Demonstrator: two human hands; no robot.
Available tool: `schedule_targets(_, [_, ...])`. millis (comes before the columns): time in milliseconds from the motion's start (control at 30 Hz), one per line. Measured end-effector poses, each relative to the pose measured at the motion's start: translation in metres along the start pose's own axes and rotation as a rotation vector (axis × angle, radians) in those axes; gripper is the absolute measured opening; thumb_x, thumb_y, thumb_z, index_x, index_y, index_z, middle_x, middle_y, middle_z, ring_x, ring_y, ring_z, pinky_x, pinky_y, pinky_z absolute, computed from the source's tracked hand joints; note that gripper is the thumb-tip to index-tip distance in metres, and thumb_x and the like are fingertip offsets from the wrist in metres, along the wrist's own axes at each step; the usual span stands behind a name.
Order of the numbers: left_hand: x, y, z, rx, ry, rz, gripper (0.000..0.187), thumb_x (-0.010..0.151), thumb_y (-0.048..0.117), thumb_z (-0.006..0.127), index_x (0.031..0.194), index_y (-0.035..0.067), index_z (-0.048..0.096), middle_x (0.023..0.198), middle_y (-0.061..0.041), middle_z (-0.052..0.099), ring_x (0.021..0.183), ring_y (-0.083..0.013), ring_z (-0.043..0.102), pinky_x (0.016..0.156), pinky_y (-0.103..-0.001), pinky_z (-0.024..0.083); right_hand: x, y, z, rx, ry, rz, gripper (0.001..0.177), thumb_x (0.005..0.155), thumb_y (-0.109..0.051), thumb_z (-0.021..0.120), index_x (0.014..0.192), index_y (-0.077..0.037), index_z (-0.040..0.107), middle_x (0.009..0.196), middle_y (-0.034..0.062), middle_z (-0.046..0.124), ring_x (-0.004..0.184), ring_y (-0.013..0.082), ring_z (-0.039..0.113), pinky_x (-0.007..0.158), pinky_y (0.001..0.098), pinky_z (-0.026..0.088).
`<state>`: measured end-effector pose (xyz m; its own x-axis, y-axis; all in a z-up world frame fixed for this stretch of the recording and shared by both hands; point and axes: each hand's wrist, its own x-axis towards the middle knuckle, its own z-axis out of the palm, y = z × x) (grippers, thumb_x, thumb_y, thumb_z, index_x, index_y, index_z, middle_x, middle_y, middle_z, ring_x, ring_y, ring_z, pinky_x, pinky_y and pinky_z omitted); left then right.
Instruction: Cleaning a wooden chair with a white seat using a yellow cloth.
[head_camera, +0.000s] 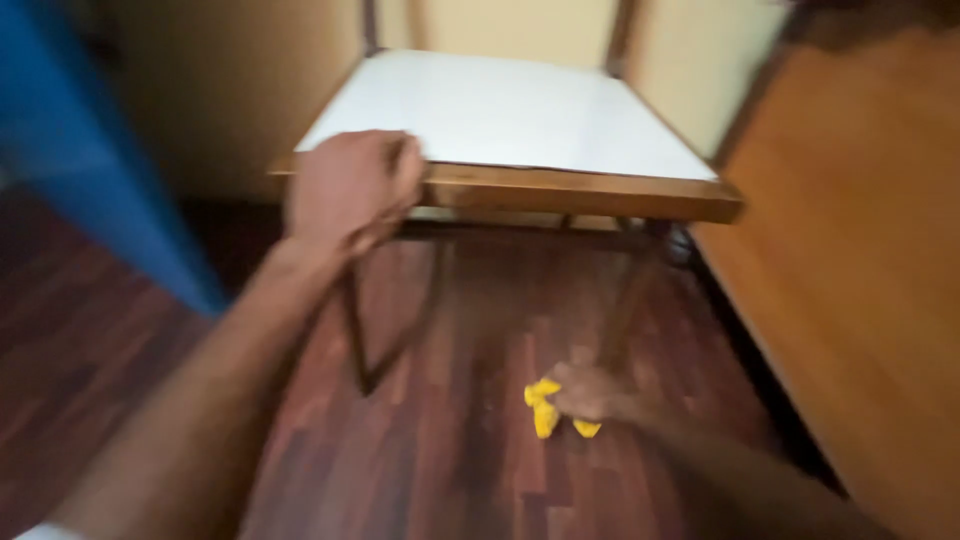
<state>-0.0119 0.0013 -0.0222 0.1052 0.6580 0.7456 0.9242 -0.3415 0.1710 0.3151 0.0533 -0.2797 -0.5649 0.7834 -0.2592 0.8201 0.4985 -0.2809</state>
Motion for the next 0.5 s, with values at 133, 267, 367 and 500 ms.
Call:
schedule_targets(133, [0.01,-0.004,-0.003,-0.068,-0.019,-0.058,0.039,0.095,0.035,0.051,0.092,0.01,0.08,0.081,-0.023,0.073,0.075,-0.0423,0.071,0.079,-0.051,0.057,0.035,-0.057,-0.036,0.18,0.486,-0.459,0.038,0.082,-0.008,0.056,0.118,-0.005,0.068,0.118,0.0198,0.072,0.113,0.0374,0.067,0.094,0.046,0.053])
schedule_targets(267, [0.022,-0.01,-0.015,0.019,-0.15,0.006,0.044,0.098,0.043,0.052,0.095,0.01,0.081,0.081,-0.025,0.073,0.078,-0.0419,0.072,0.084,-0.05,0.058,0.049,-0.151,-0.095,0.09,0.652,-0.724,0.051,0.081,-0.005,0.056,0.132,0.002,0.057,0.128,0.0233,0.062,0.123,0.0411,0.057,0.105,0.0458,0.046])
schedule_targets(367, [0.026,-0.012,-0.021,0.052,-0.303,-0.006,0.044,0.094,0.048,0.052,0.104,0.016,0.081,0.08,-0.022,0.075,0.077,-0.0403,0.073,0.085,-0.049,0.057,0.068,-0.222,-0.112,-0.018,0.945,-0.627,0.047,0.088,0.001,0.05,0.134,-0.001,0.06,0.13,0.0218,0.064,0.125,0.0422,0.058,0.112,0.0475,0.046])
schedule_targets(500, [0.02,-0.023,-0.016,-0.003,-0.274,0.013,0.048,0.094,0.052,0.052,0.111,0.018,0.08,0.086,-0.022,0.075,0.084,-0.0407,0.072,0.09,-0.048,0.056,0.104,-0.272,-0.096,0.076,0.793,-0.274,0.046,0.093,-0.004,0.049,0.138,-0.004,0.055,0.138,0.0226,0.056,0.131,0.0421,0.054,0.11,0.0482,0.045])
